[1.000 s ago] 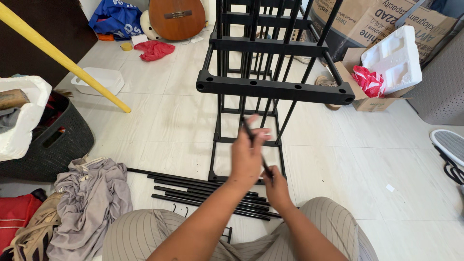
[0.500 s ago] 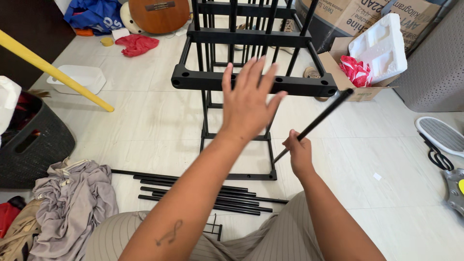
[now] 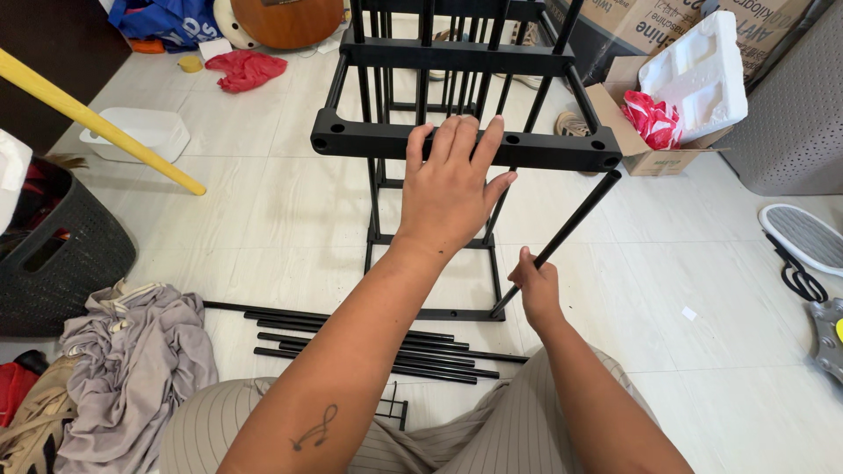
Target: The person assembles a black metal shoe rack by inserting vertical poles into horizontal frames and connecting crossbars. They work on the floor, repeatedly inserting and adjusting components to build the structure.
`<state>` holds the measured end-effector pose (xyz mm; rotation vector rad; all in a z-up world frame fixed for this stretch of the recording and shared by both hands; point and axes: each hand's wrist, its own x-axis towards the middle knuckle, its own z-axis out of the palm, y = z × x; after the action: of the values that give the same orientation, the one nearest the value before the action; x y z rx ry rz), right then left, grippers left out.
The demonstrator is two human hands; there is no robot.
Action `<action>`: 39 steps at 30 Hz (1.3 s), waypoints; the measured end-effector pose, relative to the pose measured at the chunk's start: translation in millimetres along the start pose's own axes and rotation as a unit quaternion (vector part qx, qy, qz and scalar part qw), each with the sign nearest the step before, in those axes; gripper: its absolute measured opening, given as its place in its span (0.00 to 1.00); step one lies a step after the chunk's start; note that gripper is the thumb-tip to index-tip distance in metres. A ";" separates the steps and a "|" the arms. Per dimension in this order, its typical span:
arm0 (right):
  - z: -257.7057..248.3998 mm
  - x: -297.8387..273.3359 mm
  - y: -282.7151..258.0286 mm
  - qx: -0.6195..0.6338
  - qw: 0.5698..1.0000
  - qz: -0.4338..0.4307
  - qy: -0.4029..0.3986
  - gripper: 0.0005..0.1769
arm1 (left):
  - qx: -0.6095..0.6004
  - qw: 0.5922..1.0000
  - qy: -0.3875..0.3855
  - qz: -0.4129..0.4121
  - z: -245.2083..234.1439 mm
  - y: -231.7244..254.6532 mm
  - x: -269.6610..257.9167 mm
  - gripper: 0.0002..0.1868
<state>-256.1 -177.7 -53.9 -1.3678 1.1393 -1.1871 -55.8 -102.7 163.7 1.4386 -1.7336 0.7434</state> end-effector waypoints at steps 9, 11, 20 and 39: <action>-7.7 -0.9 0.9 0.005 1.000 0.008 0.016 0.32 | 0.008 1.000 -0.020 -0.006 -3.3 1.6 -1.5 0.33; -9.5 0.5 4.0 0.019 1.000 0.010 -0.001 0.32 | 0.009 1.000 -0.021 -0.006 -4.4 3.1 0.3 0.33; -4.4 17.3 9.9 0.034 0.999 0.033 -0.004 0.29 | -0.061 0.996 -0.034 -0.048 -12.9 30.9 29.4 0.33; 7.3 19.8 22.5 -0.025 0.999 0.032 -0.015 0.30 | -0.088 0.925 -0.369 0.015 0.9 53.5 107.8 0.28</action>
<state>-248.4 -199.1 -74.8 -1.3721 1.1896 -1.0971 -117.7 -151.3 254.8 1.6857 -2.3059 0.0209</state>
